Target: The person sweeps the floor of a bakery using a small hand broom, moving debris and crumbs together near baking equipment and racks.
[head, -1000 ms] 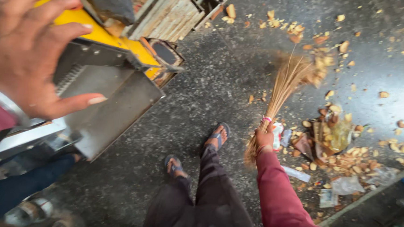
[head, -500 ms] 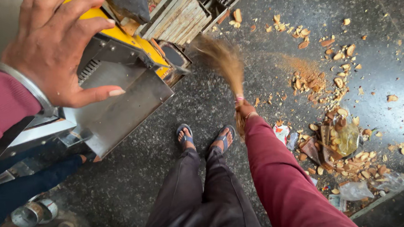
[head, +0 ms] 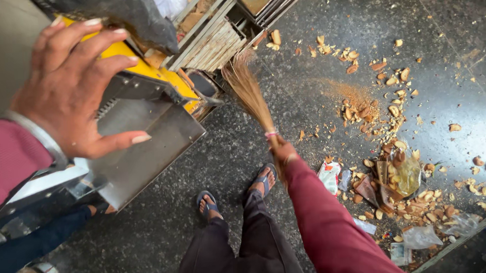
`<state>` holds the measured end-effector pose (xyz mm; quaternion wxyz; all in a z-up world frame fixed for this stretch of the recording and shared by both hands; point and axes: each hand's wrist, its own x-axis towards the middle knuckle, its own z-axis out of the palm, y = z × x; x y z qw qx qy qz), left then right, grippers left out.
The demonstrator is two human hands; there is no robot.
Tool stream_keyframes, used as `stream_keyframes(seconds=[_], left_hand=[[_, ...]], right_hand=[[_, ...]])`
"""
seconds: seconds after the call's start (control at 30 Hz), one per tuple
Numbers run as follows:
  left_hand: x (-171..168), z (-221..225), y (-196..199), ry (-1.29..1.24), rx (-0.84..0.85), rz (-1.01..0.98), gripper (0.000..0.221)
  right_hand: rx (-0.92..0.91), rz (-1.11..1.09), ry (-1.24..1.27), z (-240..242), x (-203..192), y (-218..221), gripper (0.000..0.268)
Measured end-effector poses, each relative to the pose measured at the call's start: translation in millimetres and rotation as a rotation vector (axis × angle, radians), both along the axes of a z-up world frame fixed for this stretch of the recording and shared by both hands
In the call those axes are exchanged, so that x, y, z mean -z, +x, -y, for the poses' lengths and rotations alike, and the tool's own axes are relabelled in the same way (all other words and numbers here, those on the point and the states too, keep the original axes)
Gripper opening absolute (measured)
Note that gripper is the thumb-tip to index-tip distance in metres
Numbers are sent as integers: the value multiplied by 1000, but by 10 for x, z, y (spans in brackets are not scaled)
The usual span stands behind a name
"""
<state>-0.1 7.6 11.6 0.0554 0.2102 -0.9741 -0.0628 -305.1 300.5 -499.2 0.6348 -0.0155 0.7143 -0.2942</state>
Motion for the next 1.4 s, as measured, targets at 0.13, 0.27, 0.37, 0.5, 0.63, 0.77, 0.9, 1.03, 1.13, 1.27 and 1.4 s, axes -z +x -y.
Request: stream_keyframes(seconds=[0.13,0.27,0.37,0.5,0.63,0.77,0.9,1.03,1.13,1.27,1.4], left_hand=[[46,37,49,-5,-13,48,90],[76,40,50,-68,-18,138,94],[42,0,-12,-86,-32,118,91],[14,-33,-56,-33,-30,53,87],[41,-48,4,-57,-19,60,89],[94,-20,4,-24,-41,31,90],[39,-73,-7,-16,-53,27,88],[0,-39,-54,-28,-58,77,88],[10,-42,-34,-20,-43,85,88],[30,-13,-16,-17,-24,23,86],[93,-34,50,-108,-44,42,87]], right_hand=[[198,42,-63,215,368,-319,52],[353,-72,-222,-87,299,304,47],[-52,-683,-211,-408,2,830,71],[-173,-830,-496,-273,-28,906,77],[53,-180,-275,395,242,-210,28],[564,81,-194,753,299,-855,24],[558,-455,-362,716,70,-648,31],[518,-453,-610,319,-129,273,34],[-7,-563,-264,130,-172,804,68],[-549,-625,-22,670,116,254,75],[-76,-316,-79,985,322,-428,74]])
